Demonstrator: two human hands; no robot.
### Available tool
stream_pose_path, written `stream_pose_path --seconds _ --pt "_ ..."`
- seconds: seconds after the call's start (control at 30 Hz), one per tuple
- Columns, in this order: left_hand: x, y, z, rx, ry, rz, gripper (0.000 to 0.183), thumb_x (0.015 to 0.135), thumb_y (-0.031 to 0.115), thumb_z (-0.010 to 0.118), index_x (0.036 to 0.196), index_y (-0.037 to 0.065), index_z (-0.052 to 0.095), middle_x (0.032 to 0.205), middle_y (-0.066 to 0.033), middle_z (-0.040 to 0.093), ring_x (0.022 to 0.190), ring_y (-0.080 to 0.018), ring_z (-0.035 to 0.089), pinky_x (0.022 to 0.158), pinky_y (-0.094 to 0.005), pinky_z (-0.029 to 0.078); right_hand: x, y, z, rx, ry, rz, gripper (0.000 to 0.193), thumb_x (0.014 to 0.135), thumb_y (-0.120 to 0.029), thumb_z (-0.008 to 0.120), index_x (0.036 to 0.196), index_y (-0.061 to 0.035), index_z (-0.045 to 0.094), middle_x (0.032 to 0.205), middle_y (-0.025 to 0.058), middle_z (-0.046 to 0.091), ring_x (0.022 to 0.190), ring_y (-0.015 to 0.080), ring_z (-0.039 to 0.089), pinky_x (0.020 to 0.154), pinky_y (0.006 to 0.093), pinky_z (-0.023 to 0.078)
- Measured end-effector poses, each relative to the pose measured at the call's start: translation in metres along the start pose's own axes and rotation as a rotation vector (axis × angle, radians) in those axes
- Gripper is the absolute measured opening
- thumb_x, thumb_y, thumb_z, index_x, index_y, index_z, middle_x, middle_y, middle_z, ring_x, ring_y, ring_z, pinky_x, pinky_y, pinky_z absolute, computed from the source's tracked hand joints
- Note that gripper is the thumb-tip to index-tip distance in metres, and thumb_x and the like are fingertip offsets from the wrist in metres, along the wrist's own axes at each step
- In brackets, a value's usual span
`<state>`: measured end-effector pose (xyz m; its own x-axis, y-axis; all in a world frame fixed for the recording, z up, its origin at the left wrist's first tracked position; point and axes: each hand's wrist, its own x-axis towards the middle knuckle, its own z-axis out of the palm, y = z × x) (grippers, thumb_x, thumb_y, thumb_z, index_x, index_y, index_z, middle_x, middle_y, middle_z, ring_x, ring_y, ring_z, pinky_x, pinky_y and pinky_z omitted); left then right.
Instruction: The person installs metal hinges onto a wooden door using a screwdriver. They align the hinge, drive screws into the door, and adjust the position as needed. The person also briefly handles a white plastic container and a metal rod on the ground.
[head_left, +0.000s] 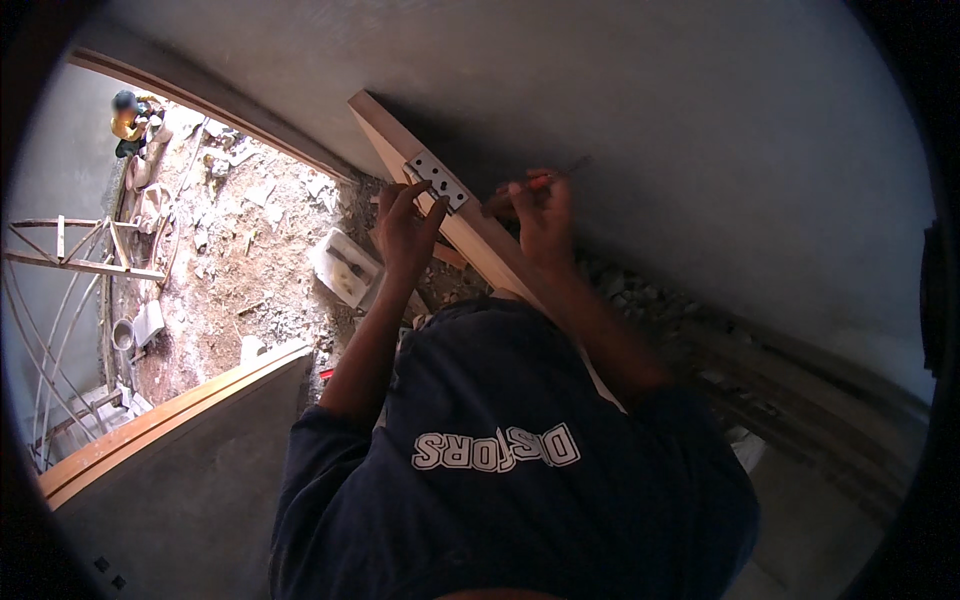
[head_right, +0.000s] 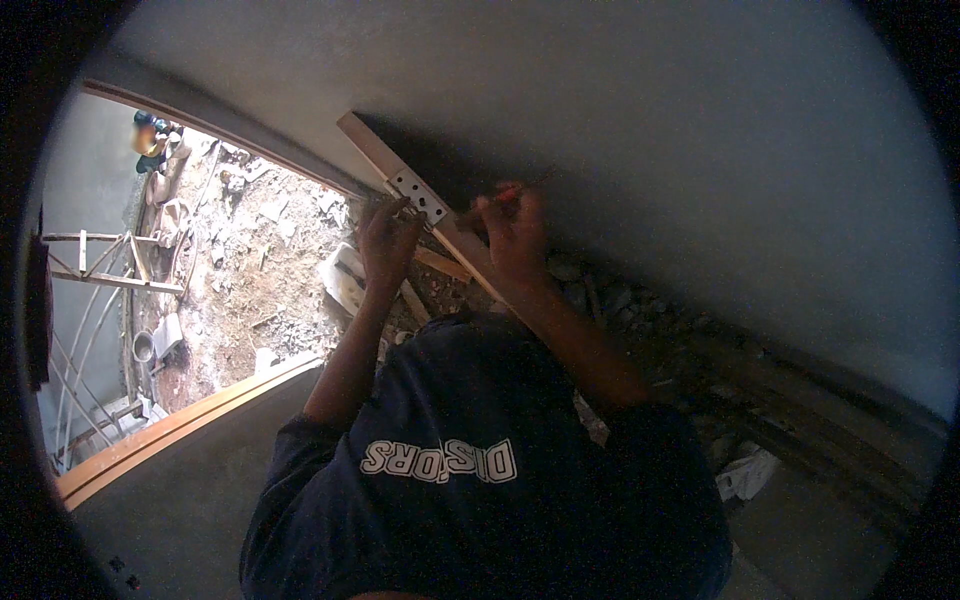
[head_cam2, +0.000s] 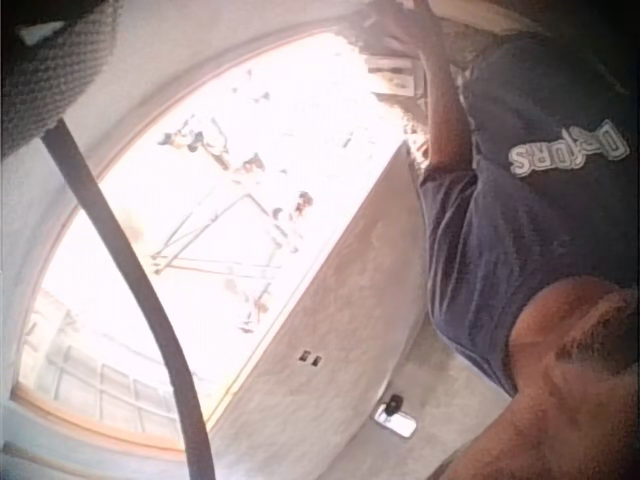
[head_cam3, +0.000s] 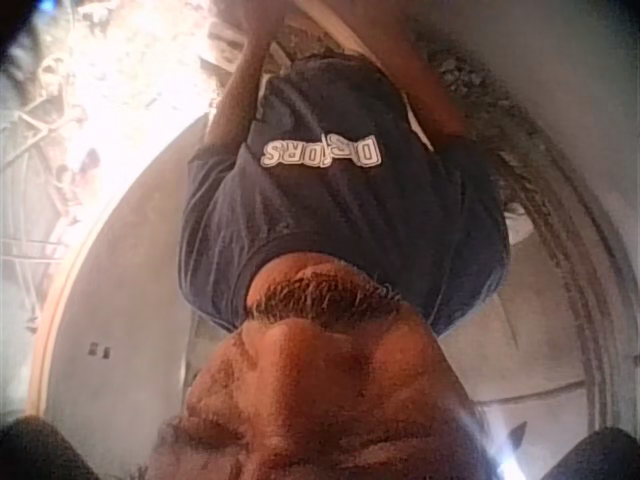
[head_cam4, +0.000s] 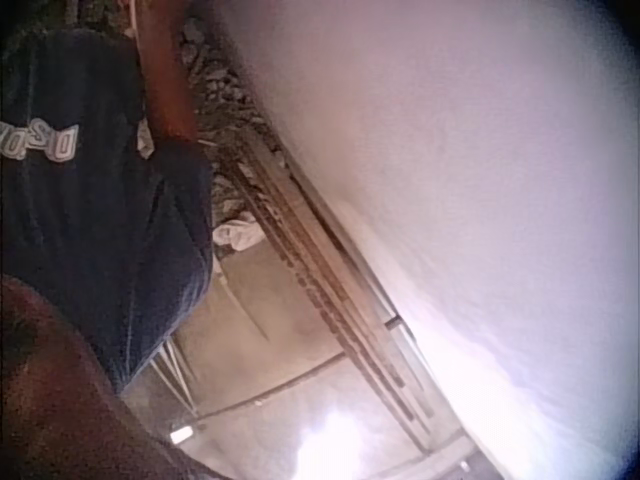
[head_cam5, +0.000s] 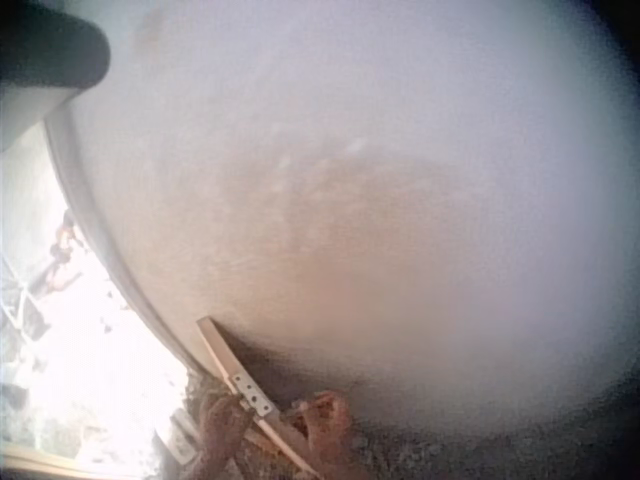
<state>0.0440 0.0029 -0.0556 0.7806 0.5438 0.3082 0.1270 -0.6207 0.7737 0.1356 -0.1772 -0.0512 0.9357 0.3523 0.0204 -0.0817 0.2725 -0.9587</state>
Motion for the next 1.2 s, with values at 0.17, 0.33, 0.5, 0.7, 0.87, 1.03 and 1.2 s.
stream_pose_path --seconds 0.17,0.33,0.5,0.7,0.87,1.03,1.2 --pt "0.011 -0.001 0.014 0.053 -0.002 -0.060 0.019 0.082 0.016 0.080 0.099 0.007 0.077 0.099 -0.0099 0.055 0.085 -0.0242 0.060 0.075 -0.0384 0.050 -0.002 -0.036 0.004 -0.218 -0.194 0.165 0.038 0.104 -0.013 0.056 0.139 -0.0021 0.049 0.097 0.0079 0.058 0.086 0.0160 0.061 0.077 0.0320 0.053" --pt "0.011 -0.001 0.019 0.033 0.050 -0.005 0.012 0.083 0.014 0.079 0.092 0.006 0.078 0.096 -0.0095 0.056 0.084 -0.0234 0.060 0.073 -0.0374 0.049 0.007 -0.031 -0.009 -0.621 -0.393 -0.015 0.047 0.105 -0.015 0.051 0.150 -0.0055 0.040 0.103 0.0089 0.066 0.094 0.0187 0.065 0.086 0.0323 0.051" --pt "0.009 -0.003 0.022 -0.061 0.069 -0.073 0.013 0.082 0.014 0.079 0.091 0.006 0.078 0.093 -0.0084 0.056 0.083 -0.0219 0.060 0.071 -0.0368 0.049 0.021 -0.042 -0.012 -0.785 -0.594 -0.015 0.039 0.103 -0.016 0.053 0.141 -0.0057 0.050 0.123 0.0182 0.066 0.114 0.0299 0.065 0.096 0.0390 0.050" --pt "0.004 -0.016 0.030 -0.166 0.095 -0.091 0.013 0.082 0.013 0.078 0.093 0.005 0.077 0.092 -0.0078 0.056 0.082 -0.0218 0.060 0.071 -0.0363 0.049 0.041 -0.081 0.001 -1.051 -0.800 0.127 0.032 0.102 -0.019 0.053 0.132 -0.0092 0.056 0.127 0.0160 0.066 0.116 0.0347 0.064 0.097 0.0450 0.051" --pt "0.004 -0.023 0.035 -0.158 0.131 -0.018 0.014 0.080 0.011 0.079 0.093 0.005 0.077 0.090 -0.0082 0.053 0.083 -0.0230 0.059 0.071 -0.0374 0.049 0.054 -0.083 0.000 -1.340 -0.907 -0.017 0.033 0.102 -0.021 0.053 0.134 -0.0142 0.056 0.122 0.0126 0.068 0.110 0.0341 0.066 0.094 0.0468 0.052" --pt "0.004 -0.025 0.034 -0.188 0.149 0.020 0.011 0.081 0.008 0.079 0.091 0.006 0.077 0.092 -0.0081 0.056 0.083 -0.0211 0.060 0.064 -0.0344 0.051 0.059 -0.099 0.020 -1.567 -0.982 -0.095 0.035 0.102 -0.026 0.053 0.136 -0.0181 0.057 0.113 0.0113 0.068 0.100 0.0321 0.068 0.087 0.0465 0.055" --pt "0.007 -0.028 0.037 -0.211 0.169 0.057 0.013 0.078 0.006 0.079 0.090 0.004 0.076 0.090 -0.0091 0.055 0.082 -0.0243 0.060 0.066 -0.0369 0.051 0.063 -0.114 0.036 -1.822 -1.055 -0.272 0.036 0.101 -0.022 0.053 0.137 -0.0184 0.059 0.102 0.0100 0.065 0.087 0.0306 0.067 0.078 0.0461 0.056"
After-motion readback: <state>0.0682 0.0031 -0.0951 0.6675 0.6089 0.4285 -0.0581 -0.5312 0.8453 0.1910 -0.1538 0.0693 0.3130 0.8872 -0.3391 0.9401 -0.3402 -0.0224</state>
